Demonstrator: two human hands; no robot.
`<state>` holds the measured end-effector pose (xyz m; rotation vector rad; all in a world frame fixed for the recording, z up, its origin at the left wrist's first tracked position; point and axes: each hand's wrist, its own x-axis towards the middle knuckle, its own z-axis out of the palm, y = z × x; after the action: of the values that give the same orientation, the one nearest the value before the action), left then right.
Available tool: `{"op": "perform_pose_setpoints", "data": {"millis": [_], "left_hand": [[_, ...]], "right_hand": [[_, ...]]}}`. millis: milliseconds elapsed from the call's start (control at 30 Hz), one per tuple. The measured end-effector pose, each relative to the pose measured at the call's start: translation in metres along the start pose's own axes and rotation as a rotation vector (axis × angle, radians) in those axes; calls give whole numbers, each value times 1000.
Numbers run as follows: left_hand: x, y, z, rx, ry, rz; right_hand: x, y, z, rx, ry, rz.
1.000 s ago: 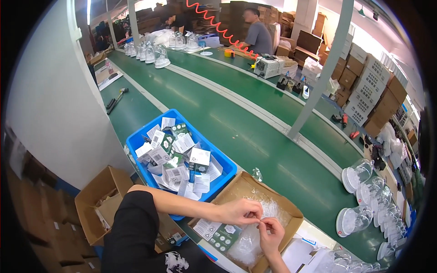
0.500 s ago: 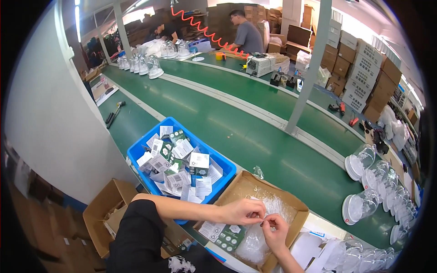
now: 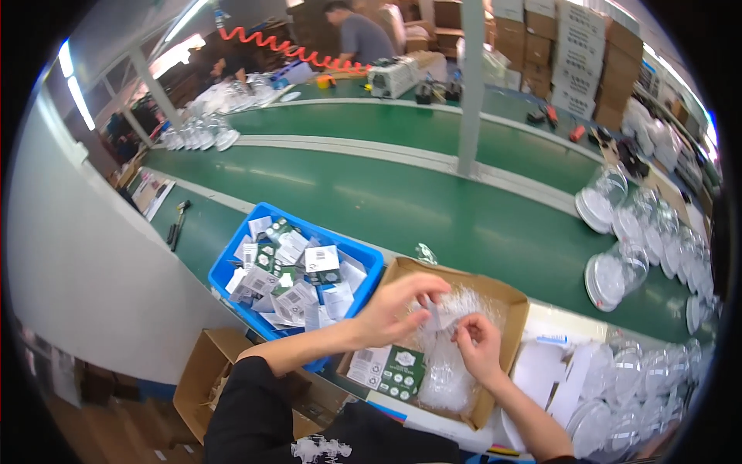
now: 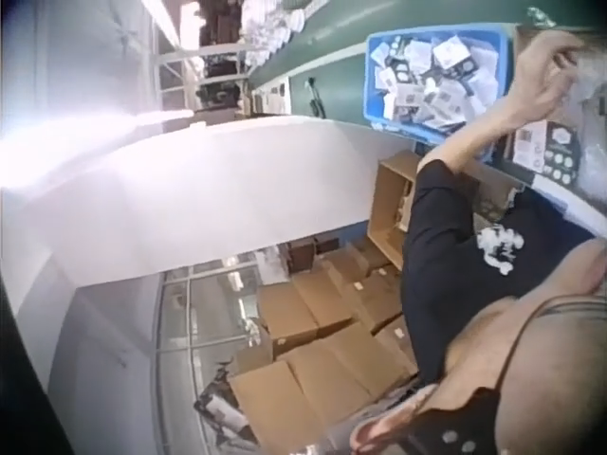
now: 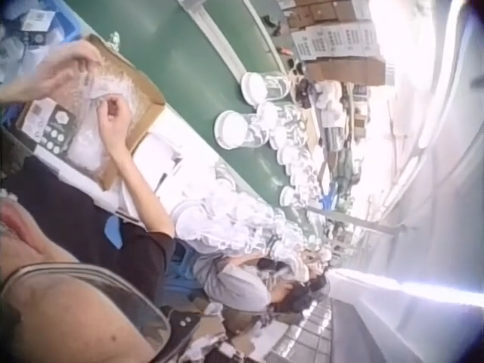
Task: Assembling lighting components and placing them into boxes on a production line.
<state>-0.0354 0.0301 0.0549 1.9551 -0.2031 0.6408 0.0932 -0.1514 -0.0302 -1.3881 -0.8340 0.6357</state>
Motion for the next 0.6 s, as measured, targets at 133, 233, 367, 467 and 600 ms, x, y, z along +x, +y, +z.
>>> {"op": "perform_pose_setpoints", "data": {"millis": [133, 233, 367, 467, 600], "left_hand": [[13, 39, -22, 53, -80, 149], [21, 87, -19, -386, -193, 247], [70, 141, 8, -614, -466, 682], [67, 137, -1, -602, -441, 674], [70, 143, -1, -614, -441, 670]], "right_hand": [[3, 16, -1, -8, 43, -53], [4, 14, 3, -54, 39, -73], [6, 8, 3, 38, 44, -33], [1, 12, 4, 37, 53, -47], [2, 14, 9, 14, 48, -74]]}}
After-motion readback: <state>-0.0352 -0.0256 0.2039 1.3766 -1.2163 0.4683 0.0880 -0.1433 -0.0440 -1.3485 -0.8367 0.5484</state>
